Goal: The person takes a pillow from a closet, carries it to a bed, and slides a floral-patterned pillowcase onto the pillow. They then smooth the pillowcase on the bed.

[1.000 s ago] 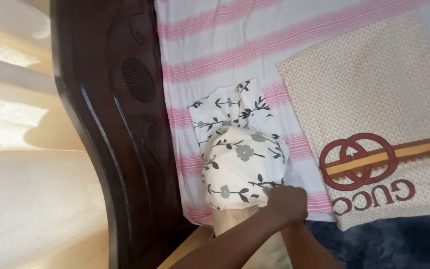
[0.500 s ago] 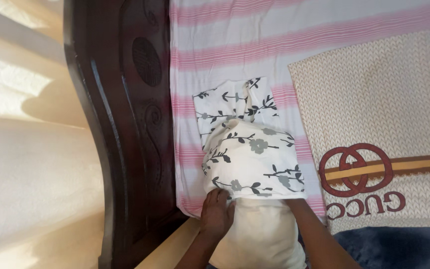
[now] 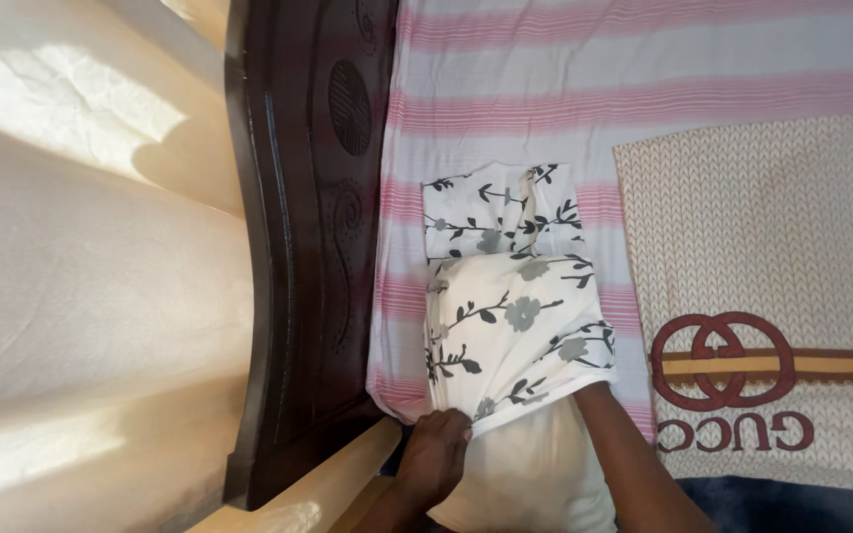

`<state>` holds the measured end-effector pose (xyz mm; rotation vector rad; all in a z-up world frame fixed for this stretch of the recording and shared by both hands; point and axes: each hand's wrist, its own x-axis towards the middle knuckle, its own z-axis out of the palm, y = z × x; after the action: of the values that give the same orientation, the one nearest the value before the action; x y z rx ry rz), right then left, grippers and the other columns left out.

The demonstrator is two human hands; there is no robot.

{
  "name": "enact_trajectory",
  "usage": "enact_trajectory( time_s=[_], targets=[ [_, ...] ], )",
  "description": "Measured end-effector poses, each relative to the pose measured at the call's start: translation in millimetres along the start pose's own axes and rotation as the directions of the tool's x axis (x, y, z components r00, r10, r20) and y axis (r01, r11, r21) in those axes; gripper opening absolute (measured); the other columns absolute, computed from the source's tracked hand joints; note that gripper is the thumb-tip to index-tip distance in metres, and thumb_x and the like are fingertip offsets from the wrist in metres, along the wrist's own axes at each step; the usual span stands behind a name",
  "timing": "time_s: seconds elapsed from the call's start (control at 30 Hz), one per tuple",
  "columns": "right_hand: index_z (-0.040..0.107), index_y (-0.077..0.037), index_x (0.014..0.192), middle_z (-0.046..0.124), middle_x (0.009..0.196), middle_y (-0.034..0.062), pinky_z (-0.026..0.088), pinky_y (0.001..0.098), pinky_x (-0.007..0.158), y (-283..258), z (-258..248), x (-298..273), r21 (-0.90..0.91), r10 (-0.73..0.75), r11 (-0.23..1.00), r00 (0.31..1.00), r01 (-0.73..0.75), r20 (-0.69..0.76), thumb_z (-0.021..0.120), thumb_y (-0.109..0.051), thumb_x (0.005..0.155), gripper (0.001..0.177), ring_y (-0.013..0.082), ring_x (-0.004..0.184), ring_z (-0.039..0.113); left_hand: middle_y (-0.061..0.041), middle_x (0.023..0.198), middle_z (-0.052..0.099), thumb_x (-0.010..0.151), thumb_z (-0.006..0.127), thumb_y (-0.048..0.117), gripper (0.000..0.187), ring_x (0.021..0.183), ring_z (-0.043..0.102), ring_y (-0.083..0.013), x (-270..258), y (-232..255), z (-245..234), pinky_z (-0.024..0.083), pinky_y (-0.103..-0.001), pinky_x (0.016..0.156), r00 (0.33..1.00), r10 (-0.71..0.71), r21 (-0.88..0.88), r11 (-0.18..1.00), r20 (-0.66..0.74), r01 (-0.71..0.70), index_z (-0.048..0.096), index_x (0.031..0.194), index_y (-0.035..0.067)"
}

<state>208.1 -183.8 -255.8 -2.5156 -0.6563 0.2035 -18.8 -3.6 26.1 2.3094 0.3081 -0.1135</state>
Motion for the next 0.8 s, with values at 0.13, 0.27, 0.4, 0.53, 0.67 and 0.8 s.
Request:
enact_trajectory(
  time_s=[0.13, 0.27, 0.4, 0.53, 0.67, 0.8],
  targets=[
    [0.057, -0.007, 0.137, 0.057, 0.138, 0.0163, 0.045, 0.0427, 0.106, 7.3, -17.7, -6.6, 0.008, 0.001, 1.0, 0.999, -0.002, 0.044, 0.054, -0.031, 0.098, 0.046, 0.0329, 0.129, 0.053, -0.017, 0.089, 0.066, 0.093, 0.063, 0.008, 0.008, 0.085, 0.061, -0.0392, -5.9, 27.7, -25.7, 0.048, -0.049, 0.077, 0.993, -0.041, -0.042, 0.998, -0.111, 0.036, 0.067, 0.098, 0.005],
    [0.057, -0.007, 0.137, 0.057, 0.138, 0.0164, 0.045, 0.0428, 0.106, 7.6, -67.8, 17.3, 0.002, -0.009, 1.0, 0.997, 0.009, 0.073, 0.053, -0.032, 0.098, 0.046, 0.0332, 0.129, 0.053, -0.015, 0.092, 0.07, 0.092, 0.066, 0.005, 0.005, 0.09, 0.067, -0.0361, 8.6, 65.7, -73.4, 0.052, -0.045, 0.079, 0.969, -0.024, -0.167, 0.986, -0.248, -0.018, 0.066, 0.097, 0.004],
    [0.057, -0.008, 0.137, 0.057, 0.139, 0.0166, 0.045, 0.0428, 0.106, -6.3, -128.7, 73.9, 0.02, -0.025, 1.0, 0.997, 0.024, 0.072, 0.053, -0.032, 0.098, 0.047, 0.0334, 0.13, 0.053, -0.018, 0.092, 0.068, 0.07, 0.073, 0.001, 0.027, 0.092, 0.065, -0.0398, 24.7, 106.7, -128.5, 0.054, -0.044, 0.078, 0.924, 0.239, -0.065, 0.961, -0.297, -0.269, 0.066, 0.096, 0.001],
    [0.058, -0.008, 0.137, 0.057, 0.139, 0.0167, 0.045, 0.0429, 0.107, -13.2, -192.3, 107.8, 0.038, -0.037, 0.999, 0.996, 0.034, 0.08, 0.052, -0.033, 0.098, 0.047, 0.0337, 0.13, 0.053, -0.015, 0.091, 0.067, 0.07, 0.066, -0.003, 0.027, 0.09, 0.068, -0.0336, 40.8, 114.8, -156.6, 0.056, -0.041, 0.077, 0.938, 0.215, 0.023, 0.976, -0.273, -0.218, 0.066, 0.097, 0.004],
    [0.058, -0.008, 0.138, 0.057, 0.14, 0.0168, 0.045, 0.0429, 0.107, -20.9, -237.0, 114.1, 0.039, -0.054, 0.998, 0.996, 0.052, 0.065, 0.052, -0.034, 0.098, 0.048, 0.0339, 0.131, 0.053, -0.012, 0.083, 0.067, 0.073, 0.074, 0.001, 0.019, 0.078, 0.067, -0.0299, 64.3, 102.6, -168.2, 0.054, -0.041, 0.071, 0.863, 0.038, 0.002, 0.999, -0.503, -0.043, 0.066, 0.089, 0.005],
    [0.058, -0.008, 0.138, 0.057, 0.14, 0.017, 0.044, 0.043, 0.107, -15.3, -261.5, 90.5, 0.03, -0.036, 0.999, 0.996, 0.033, 0.085, 0.051, -0.035, 0.098, 0.048, 0.0342, 0.131, 0.053, -0.02, 0.076, 0.065, 0.084, 0.07, 0.003, 0.018, 0.07, 0.063, -0.0331, 85.8, 81.4, -149.7, 0.051, -0.041, 0.067, 0.769, -0.394, -0.3, 0.914, -0.504, 0.272, 0.066, 0.102, 0.004]
  ],
)
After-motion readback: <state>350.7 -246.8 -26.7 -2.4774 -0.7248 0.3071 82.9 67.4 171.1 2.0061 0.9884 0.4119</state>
